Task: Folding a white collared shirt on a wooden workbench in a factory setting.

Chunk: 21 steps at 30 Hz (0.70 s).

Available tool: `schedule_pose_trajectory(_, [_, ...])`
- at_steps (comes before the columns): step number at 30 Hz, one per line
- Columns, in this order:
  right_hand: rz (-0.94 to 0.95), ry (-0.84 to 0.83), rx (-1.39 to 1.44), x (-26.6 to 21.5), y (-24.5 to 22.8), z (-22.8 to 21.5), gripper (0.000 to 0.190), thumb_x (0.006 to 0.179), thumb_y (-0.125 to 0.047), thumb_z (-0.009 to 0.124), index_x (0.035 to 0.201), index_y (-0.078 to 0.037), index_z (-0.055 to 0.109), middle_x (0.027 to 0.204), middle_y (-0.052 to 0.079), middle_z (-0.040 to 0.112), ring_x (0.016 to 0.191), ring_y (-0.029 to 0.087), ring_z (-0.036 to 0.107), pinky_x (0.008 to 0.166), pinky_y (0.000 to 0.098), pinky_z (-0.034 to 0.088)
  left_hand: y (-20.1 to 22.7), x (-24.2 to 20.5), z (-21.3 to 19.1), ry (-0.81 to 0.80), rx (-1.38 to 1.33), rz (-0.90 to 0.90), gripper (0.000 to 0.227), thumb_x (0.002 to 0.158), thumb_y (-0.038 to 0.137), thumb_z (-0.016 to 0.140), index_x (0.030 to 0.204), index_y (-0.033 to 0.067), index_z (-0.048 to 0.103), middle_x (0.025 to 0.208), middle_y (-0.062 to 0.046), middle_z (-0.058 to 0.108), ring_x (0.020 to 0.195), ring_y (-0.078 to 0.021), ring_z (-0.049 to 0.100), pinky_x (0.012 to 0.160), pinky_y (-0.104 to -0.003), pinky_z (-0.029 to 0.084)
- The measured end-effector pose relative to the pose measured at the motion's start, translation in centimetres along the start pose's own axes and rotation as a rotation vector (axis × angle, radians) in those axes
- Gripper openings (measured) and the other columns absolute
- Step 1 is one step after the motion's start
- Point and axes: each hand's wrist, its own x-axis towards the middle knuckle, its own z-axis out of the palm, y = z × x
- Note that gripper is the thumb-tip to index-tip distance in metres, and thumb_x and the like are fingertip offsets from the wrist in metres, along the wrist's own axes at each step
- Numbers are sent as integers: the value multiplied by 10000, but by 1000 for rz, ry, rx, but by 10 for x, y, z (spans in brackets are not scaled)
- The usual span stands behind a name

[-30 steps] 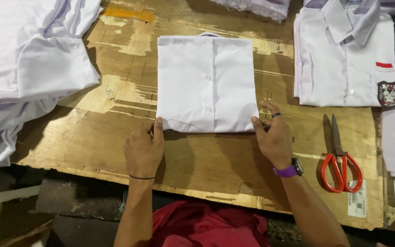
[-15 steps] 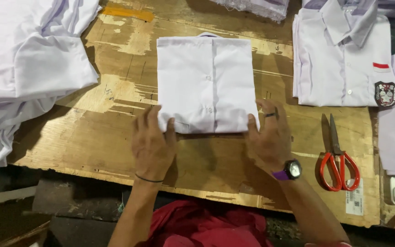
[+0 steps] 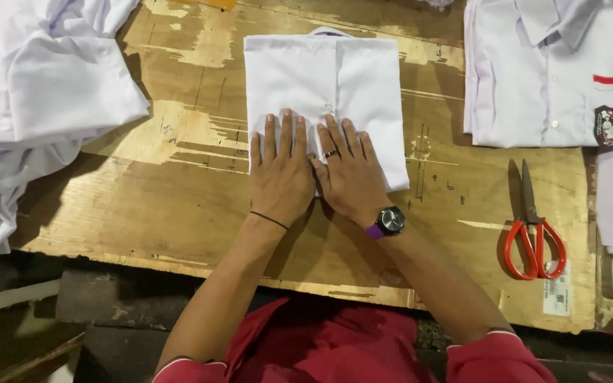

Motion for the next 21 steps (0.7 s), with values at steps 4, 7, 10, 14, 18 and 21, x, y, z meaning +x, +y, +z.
schedule_pose_trajectory(4, [-3,-10,-32,1,2,1,597,1121,-418,309,1620,-91,321,1679,167,293,1532,416,266,1232,579,183,-4,1,2,-11,9,8,624,1051,275,406,1620,49,289,1671,-221,276,1550,-455,175,1227,-603,113])
schedule_pose_trajectory(7, [85,-61,158,14,4,-26,634,1093,-472,367,1607,-101,348,1666,189,295,1525,476,225,1206,658,174,-1,18,-7,-22,-18,-6,646,1060,329,415,1627,57,267,1675,-217,261,1541,-481,170,1213,-624,134])
schedule_pose_trajectory(10, [150,35,259,54,15,-53,677,1069,-515,282,1569,-73,399,1656,194,279,1523,461,161,1198,681,129,2,57,-24,13,-15,-40,638,1092,371,348,1640,90,182,1702,-155,164,1546,-456,68,1220,-633,70])
schedule_pose_trajectory(14, [166,245,73,110,49,-33,705,1097,-524,203,1593,-60,392,1669,179,213,1524,433,81,1186,735,135,-3,119,6,350,129,-78,594,1159,393,467,1656,136,269,1712,-89,166,1571,-394,91,1258,-602,33])
schedule_pose_trajectory(18, [345,74,71,125,64,-10,651,1100,-514,288,1654,-177,231,1712,115,104,1560,391,42,1215,687,106,-12,133,17,241,84,-134,626,1161,470,370,1677,172,179,1730,-56,67,1589,-366,23,1275,-591,36])
schedule_pose_trajectory(21, [341,56,97,122,68,-1,723,1074,-594,169,1666,-179,172,1725,97,61,1586,362,38,1250,642,57,-11,130,16,143,-29,-162,640,1120,512,210,1669,194,118,1737,-71,59,1592,-370,14,1271,-594,35])
